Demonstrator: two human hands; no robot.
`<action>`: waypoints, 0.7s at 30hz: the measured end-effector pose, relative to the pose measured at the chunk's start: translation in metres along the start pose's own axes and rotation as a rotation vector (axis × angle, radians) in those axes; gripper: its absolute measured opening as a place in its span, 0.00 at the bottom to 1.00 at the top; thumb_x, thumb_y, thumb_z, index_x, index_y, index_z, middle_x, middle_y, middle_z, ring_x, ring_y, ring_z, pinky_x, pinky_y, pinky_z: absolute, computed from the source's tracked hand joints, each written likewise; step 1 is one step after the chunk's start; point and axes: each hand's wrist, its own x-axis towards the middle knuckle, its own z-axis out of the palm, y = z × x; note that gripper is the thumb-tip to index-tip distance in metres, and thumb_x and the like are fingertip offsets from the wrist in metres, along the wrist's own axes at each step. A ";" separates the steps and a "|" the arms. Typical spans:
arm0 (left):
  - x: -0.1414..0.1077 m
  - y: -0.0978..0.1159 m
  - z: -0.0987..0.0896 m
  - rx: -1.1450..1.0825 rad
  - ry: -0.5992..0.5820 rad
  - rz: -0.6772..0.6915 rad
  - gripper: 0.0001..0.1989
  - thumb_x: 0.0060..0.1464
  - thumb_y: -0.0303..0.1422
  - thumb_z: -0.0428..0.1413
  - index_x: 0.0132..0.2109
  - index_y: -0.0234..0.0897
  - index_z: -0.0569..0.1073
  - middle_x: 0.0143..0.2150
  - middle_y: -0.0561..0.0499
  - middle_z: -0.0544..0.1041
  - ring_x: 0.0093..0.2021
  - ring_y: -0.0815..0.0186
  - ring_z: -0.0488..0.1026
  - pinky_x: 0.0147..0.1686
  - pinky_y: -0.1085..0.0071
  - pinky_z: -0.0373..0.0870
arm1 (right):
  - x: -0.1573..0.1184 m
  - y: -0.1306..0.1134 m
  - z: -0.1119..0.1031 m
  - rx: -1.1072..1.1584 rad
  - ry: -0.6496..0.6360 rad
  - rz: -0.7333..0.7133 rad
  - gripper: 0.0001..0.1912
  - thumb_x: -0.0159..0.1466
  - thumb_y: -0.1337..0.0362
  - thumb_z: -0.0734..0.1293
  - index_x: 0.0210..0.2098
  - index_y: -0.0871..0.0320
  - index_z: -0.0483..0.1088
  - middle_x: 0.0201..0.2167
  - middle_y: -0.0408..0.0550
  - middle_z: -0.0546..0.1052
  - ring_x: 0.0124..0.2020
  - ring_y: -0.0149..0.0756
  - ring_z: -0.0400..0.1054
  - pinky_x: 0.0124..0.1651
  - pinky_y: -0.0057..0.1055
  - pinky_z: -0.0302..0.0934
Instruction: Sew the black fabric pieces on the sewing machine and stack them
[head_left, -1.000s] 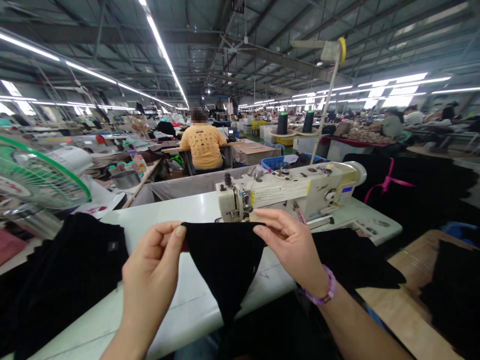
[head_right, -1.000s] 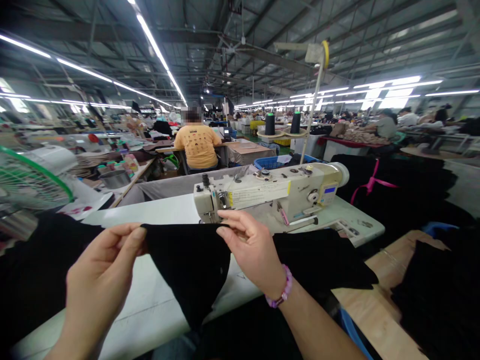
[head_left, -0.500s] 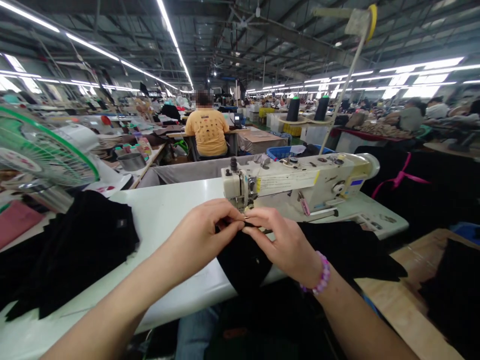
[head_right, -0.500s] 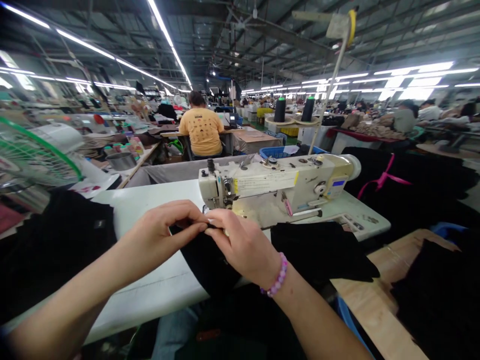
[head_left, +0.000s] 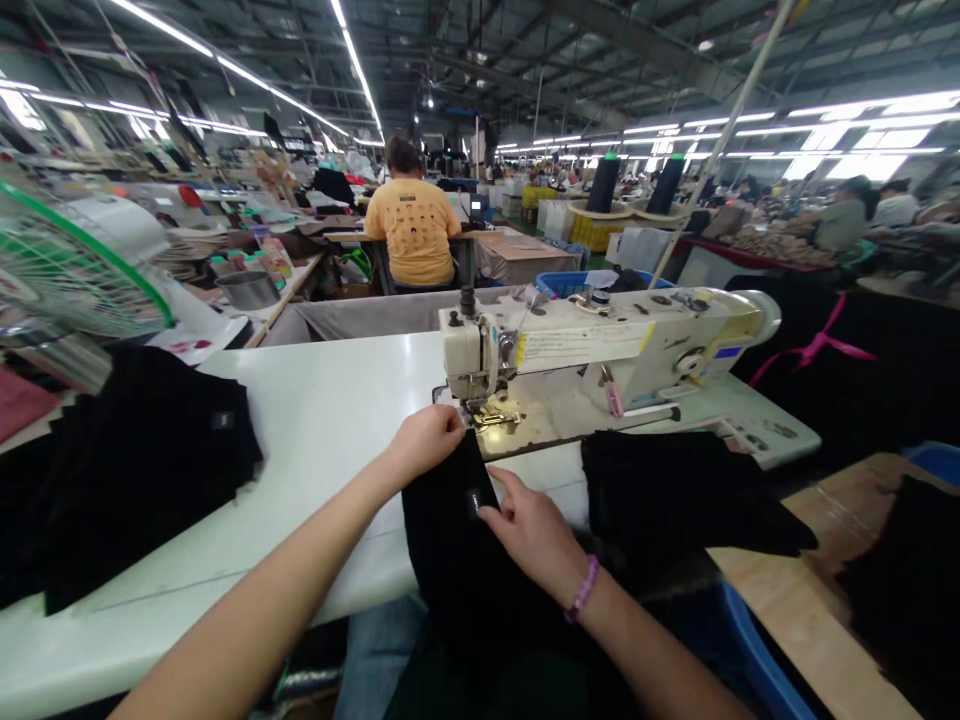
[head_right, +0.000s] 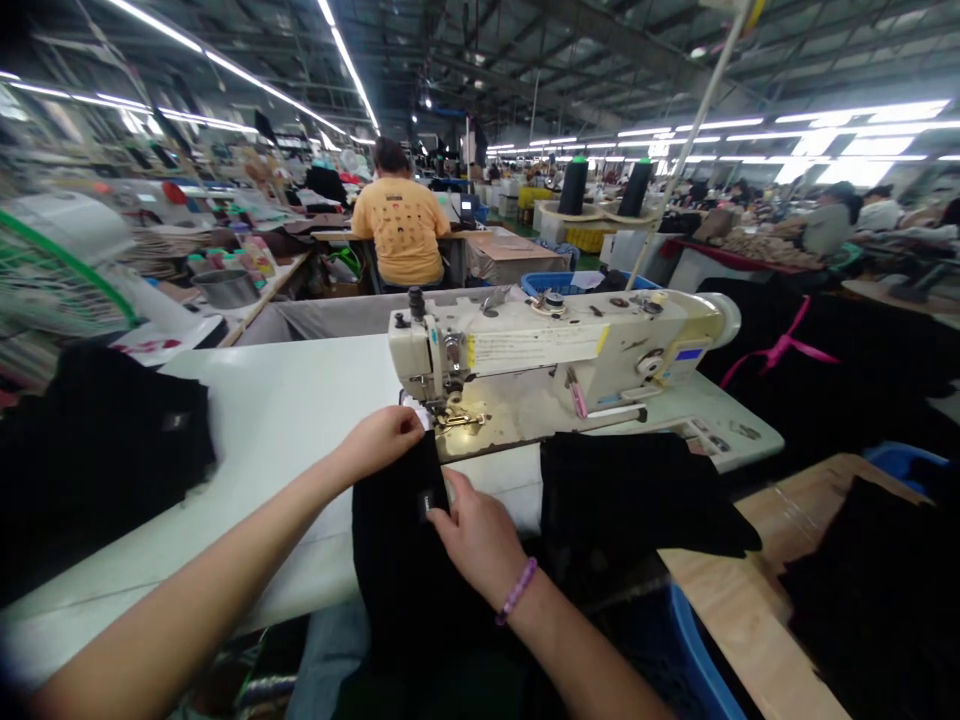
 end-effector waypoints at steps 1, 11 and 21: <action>0.005 -0.003 0.009 0.007 -0.006 -0.027 0.08 0.52 0.28 0.54 0.26 0.38 0.72 0.27 0.50 0.76 0.29 0.63 0.71 0.31 0.69 0.62 | 0.002 0.002 0.001 -0.185 0.060 -0.086 0.17 0.65 0.66 0.67 0.54 0.57 0.72 0.28 0.45 0.79 0.31 0.40 0.75 0.35 0.33 0.68; 0.039 -0.020 0.024 0.003 -0.125 -0.161 0.14 0.62 0.41 0.58 0.36 0.34 0.74 0.33 0.53 0.76 0.33 0.67 0.73 0.38 0.65 0.72 | 0.021 0.019 0.009 -0.447 0.159 -0.421 0.14 0.66 0.66 0.68 0.51 0.58 0.73 0.57 0.54 0.76 0.60 0.45 0.67 0.68 0.51 0.53; 0.049 -0.021 0.024 -0.054 -0.096 -0.210 0.16 0.59 0.41 0.59 0.29 0.35 0.71 0.25 0.56 0.70 0.26 0.70 0.67 0.31 0.70 0.66 | 0.034 0.019 0.008 -0.413 0.158 -0.413 0.13 0.66 0.65 0.68 0.50 0.56 0.74 0.56 0.54 0.77 0.58 0.46 0.69 0.66 0.54 0.55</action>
